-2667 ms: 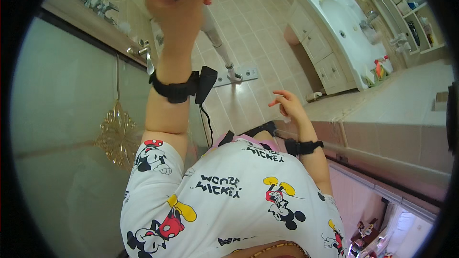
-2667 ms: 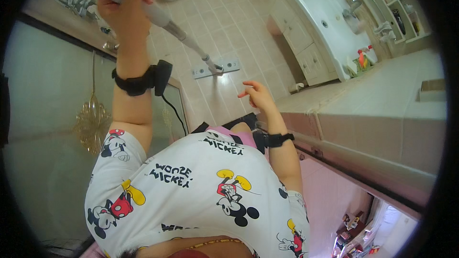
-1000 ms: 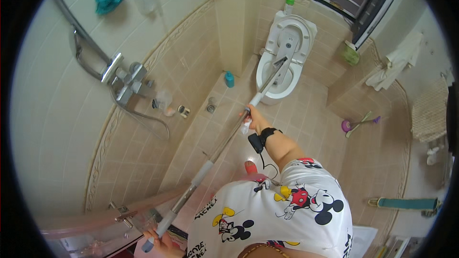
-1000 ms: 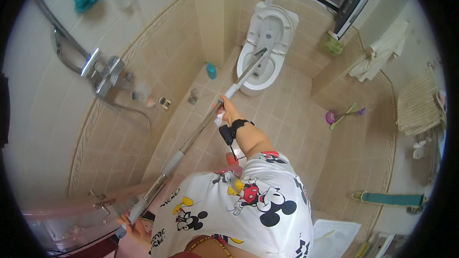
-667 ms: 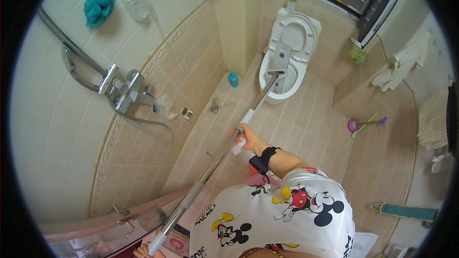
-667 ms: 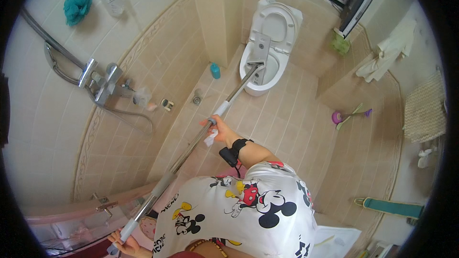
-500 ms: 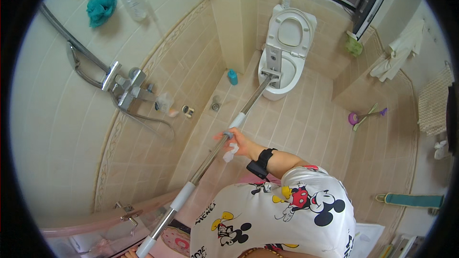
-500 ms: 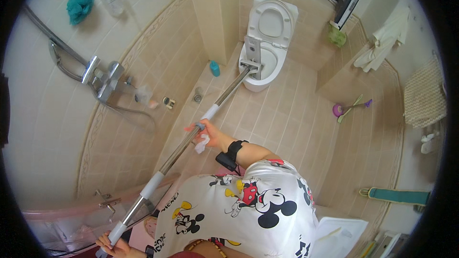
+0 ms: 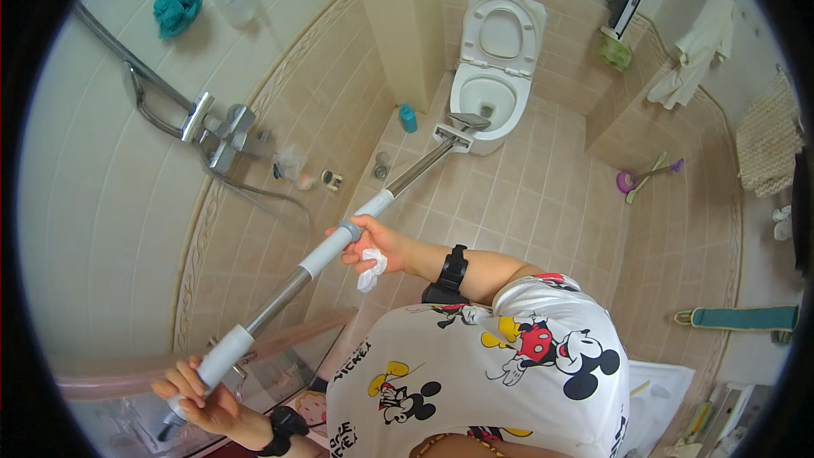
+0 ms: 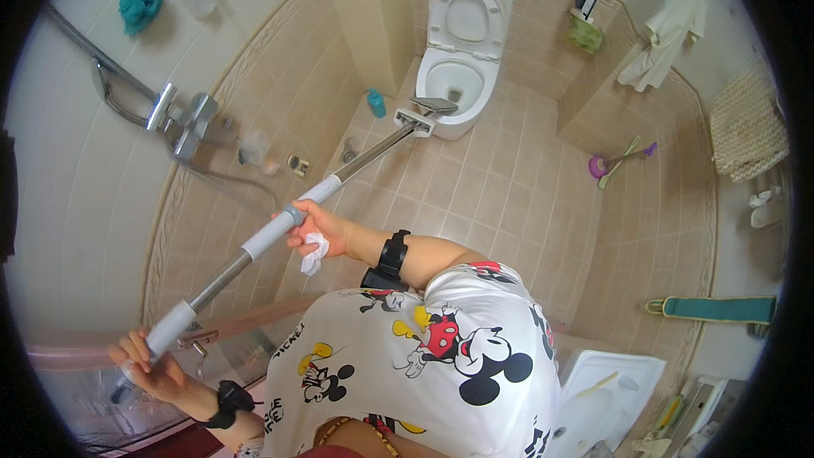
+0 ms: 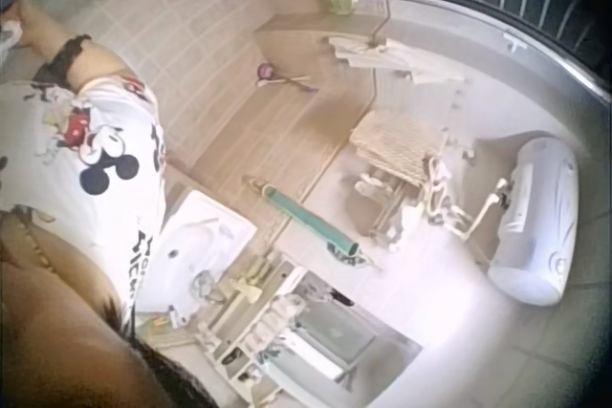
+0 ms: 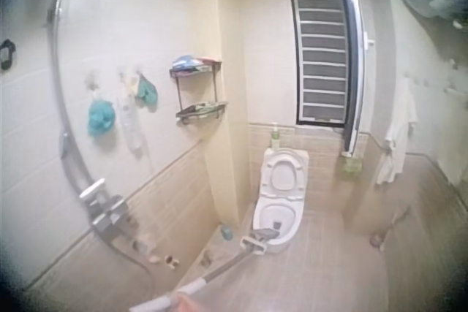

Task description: Cleaning the inside and outside of a toilet bowl using a long-handled mop/brush and cleaning solution, and rinsing with a handheld shower head.

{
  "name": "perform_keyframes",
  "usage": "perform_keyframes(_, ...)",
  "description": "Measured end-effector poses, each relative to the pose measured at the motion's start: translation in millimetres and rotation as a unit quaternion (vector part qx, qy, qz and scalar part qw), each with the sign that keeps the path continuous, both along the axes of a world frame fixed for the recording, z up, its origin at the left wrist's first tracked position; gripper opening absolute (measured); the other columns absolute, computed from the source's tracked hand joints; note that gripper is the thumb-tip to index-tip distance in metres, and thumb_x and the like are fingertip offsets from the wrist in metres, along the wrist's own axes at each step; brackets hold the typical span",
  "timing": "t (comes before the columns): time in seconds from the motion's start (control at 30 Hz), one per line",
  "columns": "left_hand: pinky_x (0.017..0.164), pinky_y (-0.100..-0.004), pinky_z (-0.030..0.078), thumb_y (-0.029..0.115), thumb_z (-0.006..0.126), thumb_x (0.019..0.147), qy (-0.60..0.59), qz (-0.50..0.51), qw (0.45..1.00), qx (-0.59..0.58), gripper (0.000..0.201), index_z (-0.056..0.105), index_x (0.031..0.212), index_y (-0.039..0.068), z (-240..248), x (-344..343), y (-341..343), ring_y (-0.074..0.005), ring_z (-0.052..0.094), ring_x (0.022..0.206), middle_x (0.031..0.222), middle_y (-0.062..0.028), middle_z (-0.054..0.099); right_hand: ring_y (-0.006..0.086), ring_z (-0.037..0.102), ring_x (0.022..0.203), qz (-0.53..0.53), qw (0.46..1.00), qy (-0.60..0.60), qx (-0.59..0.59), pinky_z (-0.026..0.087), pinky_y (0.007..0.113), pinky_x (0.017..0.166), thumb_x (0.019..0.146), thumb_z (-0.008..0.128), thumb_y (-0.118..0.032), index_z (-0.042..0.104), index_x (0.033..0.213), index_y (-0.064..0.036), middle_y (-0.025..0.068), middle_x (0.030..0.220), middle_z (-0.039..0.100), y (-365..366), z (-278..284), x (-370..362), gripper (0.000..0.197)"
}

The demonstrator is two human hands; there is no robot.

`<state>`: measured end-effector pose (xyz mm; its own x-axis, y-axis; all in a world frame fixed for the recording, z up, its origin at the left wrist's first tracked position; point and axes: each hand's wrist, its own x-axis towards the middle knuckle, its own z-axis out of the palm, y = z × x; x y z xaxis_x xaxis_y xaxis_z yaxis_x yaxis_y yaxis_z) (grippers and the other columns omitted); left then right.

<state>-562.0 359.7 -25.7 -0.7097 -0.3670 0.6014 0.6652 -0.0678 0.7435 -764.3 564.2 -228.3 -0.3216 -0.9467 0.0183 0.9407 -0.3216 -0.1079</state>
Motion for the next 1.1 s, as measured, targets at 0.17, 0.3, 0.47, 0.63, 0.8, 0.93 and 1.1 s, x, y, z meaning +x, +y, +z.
perform_keyframes(0.17,0.088,-0.0300,0.031,0.031,0.063,0.071,0.055,-0.018,0.998,-0.011,0.050,0.038,0.105,0.003,46.5,-72.4,3.3,-0.0061,0.039,0.061,0.057,0.0045,0.035,0.0102,0.032,0.054,-0.027,0.995,0.018,-0.094,0.025,0.018,0.033,0.082,0.036,-0.043,0.043,0.112,-0.0113,0.0046,0.078,0.046,14.3,23.5,-41.2,0.044)
perform_keyframes(0.3,0.093,-0.0314,0.028,0.047,0.062,0.064,0.051,-0.022,0.993,-0.105,0.080,0.028,0.116,-0.003,105.4,-136.6,-11.6,-0.0111,0.045,0.073,0.065,0.0015,0.040,0.0102,0.033,0.052,-0.055,0.996,0.030,-0.070,0.026,0.019,0.035,0.080,0.037,-0.049,0.044,0.105,-0.0096,0.0054,0.080,0.049,19.3,64.4,-79.6,0.047)
perform_keyframes(0.47,0.093,-0.0367,0.028,0.059,0.048,0.066,0.021,0.095,0.982,-0.163,0.084,0.021,0.124,0.005,140.1,-198.7,20.8,-0.0222,0.045,0.098,0.101,-0.0110,0.047,0.0103,0.034,0.048,-0.025,0.991,0.028,-0.126,0.028,0.022,0.038,0.075,0.044,-0.053,0.047,0.078,-0.0031,0.0014,0.061,0.041,-3.3,76.2,-134.0,0.050)
perform_keyframes(0.63,0.091,-0.0380,0.030,0.049,0.047,0.075,0.096,0.077,0.984,-0.129,0.065,0.023,0.123,0.011,122.3,-259.0,24.2,-0.0230,0.043,0.102,0.107,-0.0112,0.044,0.0096,0.032,0.047,-0.106,0.988,0.000,-0.111,0.026,0.021,0.037,0.078,0.045,-0.046,0.043,0.074,-0.0020,0.0013,0.060,0.036,6.0,100.7,-198.4,0.044)
perform_keyframes(0.8,0.088,-0.0363,0.033,0.039,0.046,0.081,-0.021,0.236,0.962,-0.139,0.055,0.026,0.123,0.009,80.1,-248.8,-23.7,-0.0202,0.042,0.104,0.109,-0.0092,0.043,0.0095,0.031,0.048,-0.154,0.985,-0.042,-0.067,0.025,0.020,0.038,0.078,0.043,-0.044,0.045,0.077,0.0004,0.0030,0.061,0.037,-29.7,126.0,-248.4,0.045)
perform_keyframes(0.93,0.084,-0.0318,0.036,0.026,0.051,0.080,-0.129,0.344,0.904,-0.219,0.046,0.034,0.117,0.006,35.0,-262.6,-85.7,-0.0183,0.042,0.103,0.109,-0.0096,0.042,0.0110,0.032,0.049,-0.204,0.978,-0.021,-0.037,0.026,0.022,0.039,0.080,0.036,-0.044,0.045,0.080,0.0024,0.0048,0.062,0.040,-83.4,104.7,-306.4,0.048)
perform_keyframes(1.1,0.087,-0.0319,0.033,0.028,0.048,0.082,-0.201,0.367,0.867,-0.270,0.046,0.033,0.120,0.005,-9.4,-328.8,-160.9,-0.0210,0.041,0.106,0.116,-0.0121,0.040,0.0128,0.036,0.047,-0.193,0.973,0.054,-0.111,0.031,0.025,0.044,0.075,0.042,-0.042,0.047,0.087,0.0044,0.0045,0.061,0.042,-137.0,73.5,-356.2,0.049)
